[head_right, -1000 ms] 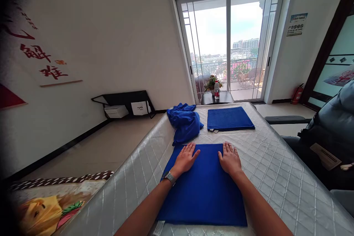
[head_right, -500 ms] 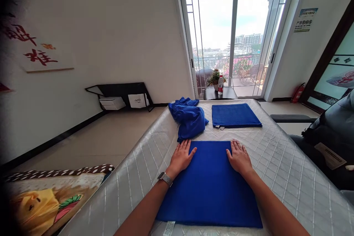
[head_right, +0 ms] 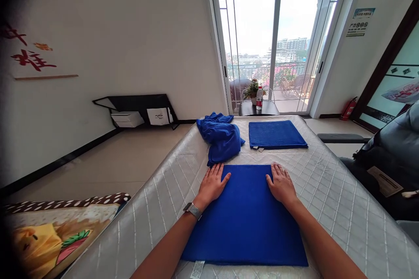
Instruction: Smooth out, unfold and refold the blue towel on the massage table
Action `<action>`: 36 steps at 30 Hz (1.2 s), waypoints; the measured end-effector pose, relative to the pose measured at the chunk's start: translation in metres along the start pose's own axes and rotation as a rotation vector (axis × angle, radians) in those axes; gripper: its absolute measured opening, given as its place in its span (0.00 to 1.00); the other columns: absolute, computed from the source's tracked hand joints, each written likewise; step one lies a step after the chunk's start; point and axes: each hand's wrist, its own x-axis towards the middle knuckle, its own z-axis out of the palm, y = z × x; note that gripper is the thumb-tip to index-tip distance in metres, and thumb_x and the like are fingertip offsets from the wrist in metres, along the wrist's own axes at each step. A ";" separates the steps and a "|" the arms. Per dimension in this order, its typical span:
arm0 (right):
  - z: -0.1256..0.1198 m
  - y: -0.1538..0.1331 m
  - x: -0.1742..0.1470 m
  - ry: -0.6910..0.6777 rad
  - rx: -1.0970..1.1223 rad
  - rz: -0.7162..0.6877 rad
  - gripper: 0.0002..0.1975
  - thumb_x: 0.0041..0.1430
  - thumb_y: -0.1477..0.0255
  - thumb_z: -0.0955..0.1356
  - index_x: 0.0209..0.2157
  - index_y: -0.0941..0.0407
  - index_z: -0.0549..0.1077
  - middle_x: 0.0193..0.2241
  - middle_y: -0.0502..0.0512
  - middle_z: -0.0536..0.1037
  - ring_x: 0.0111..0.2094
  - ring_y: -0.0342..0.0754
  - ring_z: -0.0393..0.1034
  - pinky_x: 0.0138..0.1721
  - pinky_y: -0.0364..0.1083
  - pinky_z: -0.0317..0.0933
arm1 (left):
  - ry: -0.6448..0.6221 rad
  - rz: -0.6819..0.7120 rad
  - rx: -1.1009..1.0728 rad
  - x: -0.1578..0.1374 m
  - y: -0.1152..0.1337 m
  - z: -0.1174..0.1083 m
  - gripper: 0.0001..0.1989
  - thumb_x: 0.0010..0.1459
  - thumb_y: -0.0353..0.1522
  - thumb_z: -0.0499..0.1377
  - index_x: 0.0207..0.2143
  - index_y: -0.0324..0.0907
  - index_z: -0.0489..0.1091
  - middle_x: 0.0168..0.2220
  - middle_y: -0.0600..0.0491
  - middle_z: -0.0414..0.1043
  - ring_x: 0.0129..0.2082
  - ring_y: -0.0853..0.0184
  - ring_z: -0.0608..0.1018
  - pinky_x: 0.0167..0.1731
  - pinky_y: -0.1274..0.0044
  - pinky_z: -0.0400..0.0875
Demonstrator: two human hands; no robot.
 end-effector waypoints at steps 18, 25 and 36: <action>-0.003 0.002 -0.001 0.009 0.060 0.006 0.33 0.68 0.59 0.52 0.68 0.62 0.51 0.69 0.59 0.51 0.69 0.52 0.40 0.67 0.54 0.36 | 0.005 0.017 -0.002 0.001 -0.001 0.003 0.38 0.68 0.51 0.33 0.66 0.34 0.54 0.67 0.42 0.56 0.67 0.56 0.57 0.65 0.63 0.48; -0.005 0.003 -0.002 0.020 0.087 -0.003 0.32 0.68 0.60 0.53 0.68 0.62 0.52 0.68 0.60 0.52 0.69 0.52 0.41 0.67 0.54 0.37 | -0.009 0.019 0.016 0.000 -0.001 0.001 0.38 0.68 0.51 0.33 0.66 0.33 0.54 0.67 0.42 0.56 0.67 0.56 0.57 0.65 0.63 0.47; -0.009 0.009 -0.003 0.057 0.087 -0.089 0.31 0.69 0.60 0.52 0.67 0.60 0.54 0.69 0.58 0.52 0.69 0.50 0.41 0.68 0.54 0.38 | 0.006 0.026 0.019 -0.001 0.000 0.001 0.37 0.68 0.51 0.33 0.66 0.35 0.55 0.66 0.42 0.58 0.67 0.55 0.57 0.65 0.62 0.47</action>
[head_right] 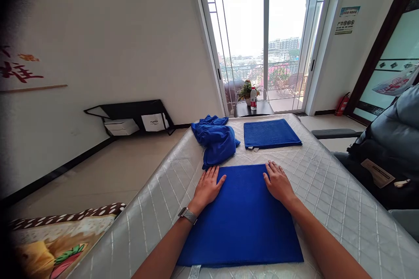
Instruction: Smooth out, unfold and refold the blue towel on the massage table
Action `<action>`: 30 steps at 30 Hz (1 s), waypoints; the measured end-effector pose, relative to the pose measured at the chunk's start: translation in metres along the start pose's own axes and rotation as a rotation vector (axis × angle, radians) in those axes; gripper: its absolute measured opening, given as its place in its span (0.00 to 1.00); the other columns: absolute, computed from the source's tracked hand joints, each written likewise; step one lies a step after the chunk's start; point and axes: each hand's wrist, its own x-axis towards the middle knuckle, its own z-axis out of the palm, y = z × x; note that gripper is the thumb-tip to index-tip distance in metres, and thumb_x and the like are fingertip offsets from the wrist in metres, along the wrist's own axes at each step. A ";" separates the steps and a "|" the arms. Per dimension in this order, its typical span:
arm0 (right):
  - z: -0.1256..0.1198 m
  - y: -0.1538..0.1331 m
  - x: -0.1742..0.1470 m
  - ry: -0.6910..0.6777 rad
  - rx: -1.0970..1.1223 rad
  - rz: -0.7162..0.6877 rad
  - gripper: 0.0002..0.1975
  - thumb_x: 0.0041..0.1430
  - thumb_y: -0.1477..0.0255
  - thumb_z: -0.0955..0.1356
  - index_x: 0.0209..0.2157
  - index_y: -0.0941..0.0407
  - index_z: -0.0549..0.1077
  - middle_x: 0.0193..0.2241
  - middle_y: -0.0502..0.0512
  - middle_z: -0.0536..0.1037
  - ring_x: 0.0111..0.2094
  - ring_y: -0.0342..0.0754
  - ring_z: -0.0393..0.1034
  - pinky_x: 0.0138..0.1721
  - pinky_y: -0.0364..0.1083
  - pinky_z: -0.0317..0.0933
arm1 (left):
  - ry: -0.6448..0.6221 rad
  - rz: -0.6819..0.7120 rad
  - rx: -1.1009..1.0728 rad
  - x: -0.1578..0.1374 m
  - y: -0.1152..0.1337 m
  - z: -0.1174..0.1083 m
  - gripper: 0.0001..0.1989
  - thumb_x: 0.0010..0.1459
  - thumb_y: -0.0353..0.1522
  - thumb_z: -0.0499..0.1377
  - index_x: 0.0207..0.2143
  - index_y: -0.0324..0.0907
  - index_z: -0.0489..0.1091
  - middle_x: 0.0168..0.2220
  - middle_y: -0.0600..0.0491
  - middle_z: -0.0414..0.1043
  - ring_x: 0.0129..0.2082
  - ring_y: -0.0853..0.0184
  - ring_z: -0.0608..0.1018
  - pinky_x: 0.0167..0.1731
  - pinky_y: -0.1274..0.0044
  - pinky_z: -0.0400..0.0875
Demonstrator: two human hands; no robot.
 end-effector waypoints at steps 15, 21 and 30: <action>0.006 0.005 0.000 -0.102 -0.045 0.101 0.36 0.68 0.55 0.50 0.69 0.62 0.47 0.70 0.59 0.47 0.70 0.50 0.38 0.68 0.53 0.34 | -0.003 0.018 0.024 -0.001 0.000 0.000 0.38 0.68 0.51 0.32 0.66 0.32 0.54 0.67 0.41 0.57 0.67 0.55 0.57 0.65 0.63 0.48; 0.005 0.005 -0.001 -0.100 -0.066 0.105 0.34 0.68 0.56 0.49 0.69 0.60 0.47 0.69 0.58 0.48 0.70 0.50 0.39 0.68 0.55 0.33 | -0.010 0.016 0.023 0.000 0.000 0.001 0.38 0.68 0.50 0.33 0.66 0.32 0.54 0.67 0.41 0.56 0.67 0.55 0.57 0.65 0.63 0.48; -0.007 0.022 0.002 0.002 -0.087 0.168 0.31 0.69 0.60 0.50 0.68 0.59 0.52 0.68 0.57 0.55 0.68 0.52 0.45 0.67 0.57 0.37 | -0.003 0.018 0.030 -0.001 0.000 0.000 0.38 0.68 0.51 0.32 0.66 0.33 0.54 0.66 0.41 0.57 0.67 0.55 0.57 0.65 0.63 0.49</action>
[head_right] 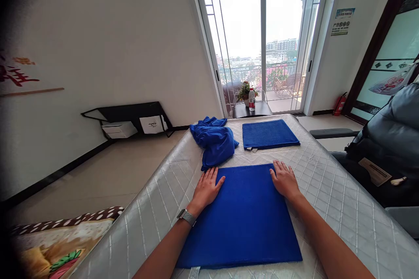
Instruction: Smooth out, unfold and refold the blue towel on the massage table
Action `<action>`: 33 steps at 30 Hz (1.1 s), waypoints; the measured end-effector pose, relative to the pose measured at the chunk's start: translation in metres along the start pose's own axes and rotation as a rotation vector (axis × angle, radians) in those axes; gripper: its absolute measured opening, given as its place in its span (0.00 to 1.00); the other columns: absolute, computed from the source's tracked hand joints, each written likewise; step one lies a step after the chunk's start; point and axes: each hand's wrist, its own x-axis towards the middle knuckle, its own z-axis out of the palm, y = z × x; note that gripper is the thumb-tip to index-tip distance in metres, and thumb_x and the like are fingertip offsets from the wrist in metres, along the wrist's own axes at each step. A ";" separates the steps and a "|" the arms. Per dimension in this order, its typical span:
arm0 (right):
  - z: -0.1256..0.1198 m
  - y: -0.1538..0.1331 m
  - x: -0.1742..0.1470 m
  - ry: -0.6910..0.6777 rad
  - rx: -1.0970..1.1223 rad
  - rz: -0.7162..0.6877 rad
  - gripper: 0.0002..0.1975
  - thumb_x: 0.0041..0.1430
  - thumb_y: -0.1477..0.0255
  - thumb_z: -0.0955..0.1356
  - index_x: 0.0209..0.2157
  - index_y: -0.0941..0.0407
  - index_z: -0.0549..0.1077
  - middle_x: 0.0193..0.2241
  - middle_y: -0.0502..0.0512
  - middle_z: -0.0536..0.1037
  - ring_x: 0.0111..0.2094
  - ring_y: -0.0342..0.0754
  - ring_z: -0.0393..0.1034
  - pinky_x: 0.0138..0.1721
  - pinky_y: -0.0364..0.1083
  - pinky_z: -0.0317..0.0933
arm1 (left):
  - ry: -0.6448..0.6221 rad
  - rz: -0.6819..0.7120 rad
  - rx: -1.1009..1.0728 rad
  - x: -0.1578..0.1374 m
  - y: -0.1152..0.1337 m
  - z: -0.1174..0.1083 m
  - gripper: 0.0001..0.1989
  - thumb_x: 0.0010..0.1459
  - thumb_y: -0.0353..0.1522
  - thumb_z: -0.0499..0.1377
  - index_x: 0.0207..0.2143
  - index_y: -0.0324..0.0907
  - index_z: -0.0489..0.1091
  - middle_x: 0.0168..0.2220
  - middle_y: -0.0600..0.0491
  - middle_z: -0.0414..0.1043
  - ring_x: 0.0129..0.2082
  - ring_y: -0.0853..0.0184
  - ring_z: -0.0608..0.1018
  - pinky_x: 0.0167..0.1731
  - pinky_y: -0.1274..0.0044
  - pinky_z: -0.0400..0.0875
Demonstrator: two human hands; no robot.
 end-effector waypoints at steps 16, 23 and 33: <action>0.004 -0.010 -0.007 -0.088 -0.040 -0.087 0.31 0.69 0.59 0.50 0.68 0.55 0.51 0.68 0.55 0.53 0.69 0.53 0.43 0.67 0.59 0.33 | -0.012 -0.007 -0.003 0.001 0.001 0.000 0.37 0.69 0.50 0.34 0.66 0.32 0.54 0.67 0.41 0.56 0.68 0.55 0.56 0.65 0.63 0.49; 0.004 -0.012 -0.007 -0.101 -0.075 -0.065 0.31 0.69 0.59 0.50 0.69 0.55 0.50 0.69 0.53 0.52 0.69 0.52 0.43 0.67 0.60 0.32 | -0.015 -0.006 -0.005 0.001 0.002 -0.001 0.36 0.69 0.50 0.36 0.66 0.32 0.55 0.67 0.41 0.57 0.67 0.55 0.57 0.65 0.63 0.49; 0.002 -0.013 -0.008 -0.087 -0.085 -0.062 0.30 0.69 0.59 0.51 0.68 0.55 0.52 0.69 0.54 0.52 0.68 0.54 0.45 0.67 0.61 0.33 | -0.009 -0.004 -0.002 0.001 0.001 0.001 0.36 0.69 0.49 0.36 0.66 0.32 0.55 0.67 0.41 0.57 0.67 0.55 0.57 0.65 0.62 0.50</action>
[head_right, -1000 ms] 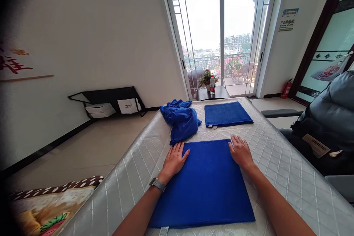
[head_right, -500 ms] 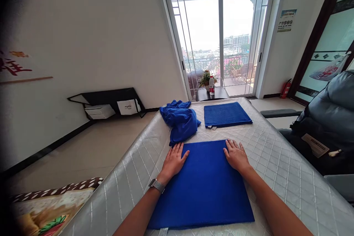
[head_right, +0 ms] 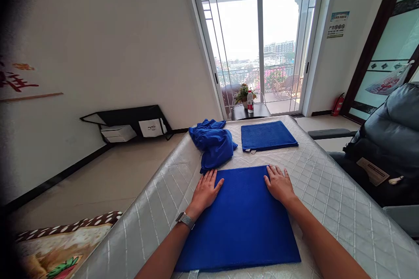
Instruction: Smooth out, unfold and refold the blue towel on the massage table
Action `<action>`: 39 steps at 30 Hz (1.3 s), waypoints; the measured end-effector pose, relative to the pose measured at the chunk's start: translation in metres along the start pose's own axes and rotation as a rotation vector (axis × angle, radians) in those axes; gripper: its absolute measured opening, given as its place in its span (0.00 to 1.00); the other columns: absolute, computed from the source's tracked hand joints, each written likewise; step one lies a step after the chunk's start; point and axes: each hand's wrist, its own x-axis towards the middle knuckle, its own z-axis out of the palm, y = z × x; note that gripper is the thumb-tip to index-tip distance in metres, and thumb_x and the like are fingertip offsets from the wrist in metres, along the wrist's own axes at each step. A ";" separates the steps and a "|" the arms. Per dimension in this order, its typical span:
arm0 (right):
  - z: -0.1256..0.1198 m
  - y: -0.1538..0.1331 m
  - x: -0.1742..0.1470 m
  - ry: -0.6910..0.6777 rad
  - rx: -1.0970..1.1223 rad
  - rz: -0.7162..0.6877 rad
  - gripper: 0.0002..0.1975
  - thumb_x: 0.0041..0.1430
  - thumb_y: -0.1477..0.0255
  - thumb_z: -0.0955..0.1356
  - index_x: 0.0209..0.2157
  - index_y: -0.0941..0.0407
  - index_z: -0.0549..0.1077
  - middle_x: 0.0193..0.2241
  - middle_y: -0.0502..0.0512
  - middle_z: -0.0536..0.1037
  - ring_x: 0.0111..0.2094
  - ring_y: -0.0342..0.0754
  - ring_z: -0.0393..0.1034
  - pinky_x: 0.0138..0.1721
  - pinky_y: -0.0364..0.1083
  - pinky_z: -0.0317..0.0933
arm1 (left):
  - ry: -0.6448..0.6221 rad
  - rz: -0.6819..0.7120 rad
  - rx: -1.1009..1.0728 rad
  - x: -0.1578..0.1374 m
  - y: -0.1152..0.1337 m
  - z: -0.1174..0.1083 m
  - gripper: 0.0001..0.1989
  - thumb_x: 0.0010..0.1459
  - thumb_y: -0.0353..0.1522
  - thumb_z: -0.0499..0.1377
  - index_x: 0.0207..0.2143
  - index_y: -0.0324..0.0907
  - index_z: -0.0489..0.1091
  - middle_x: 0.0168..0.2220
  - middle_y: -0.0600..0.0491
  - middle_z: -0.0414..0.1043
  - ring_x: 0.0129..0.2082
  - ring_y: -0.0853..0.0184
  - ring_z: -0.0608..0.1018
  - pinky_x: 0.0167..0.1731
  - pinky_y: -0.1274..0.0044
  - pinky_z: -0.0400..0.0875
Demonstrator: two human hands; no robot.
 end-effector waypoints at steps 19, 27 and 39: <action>-0.004 -0.006 -0.003 0.046 0.016 -0.029 0.31 0.69 0.62 0.51 0.68 0.60 0.51 0.68 0.57 0.53 0.69 0.52 0.42 0.67 0.57 0.34 | 0.006 -0.003 -0.030 0.000 0.000 0.002 0.37 0.68 0.51 0.35 0.66 0.33 0.55 0.66 0.41 0.57 0.67 0.55 0.57 0.65 0.62 0.49; -0.003 -0.009 -0.005 -0.052 0.111 -0.026 0.34 0.69 0.58 0.50 0.68 0.64 0.49 0.69 0.60 0.49 0.70 0.51 0.36 0.67 0.54 0.34 | -0.041 -0.010 0.084 0.003 0.004 -0.005 0.37 0.68 0.50 0.35 0.65 0.32 0.57 0.65 0.40 0.60 0.66 0.54 0.61 0.63 0.63 0.54; 0.006 -0.005 -0.006 -0.025 0.080 -0.066 0.31 0.66 0.67 0.54 0.69 0.62 0.49 0.70 0.60 0.47 0.70 0.53 0.36 0.67 0.56 0.35 | 0.010 0.388 -0.189 0.025 0.174 -0.003 0.31 0.70 0.47 0.37 0.65 0.39 0.59 0.66 0.44 0.59 0.66 0.60 0.60 0.63 0.65 0.56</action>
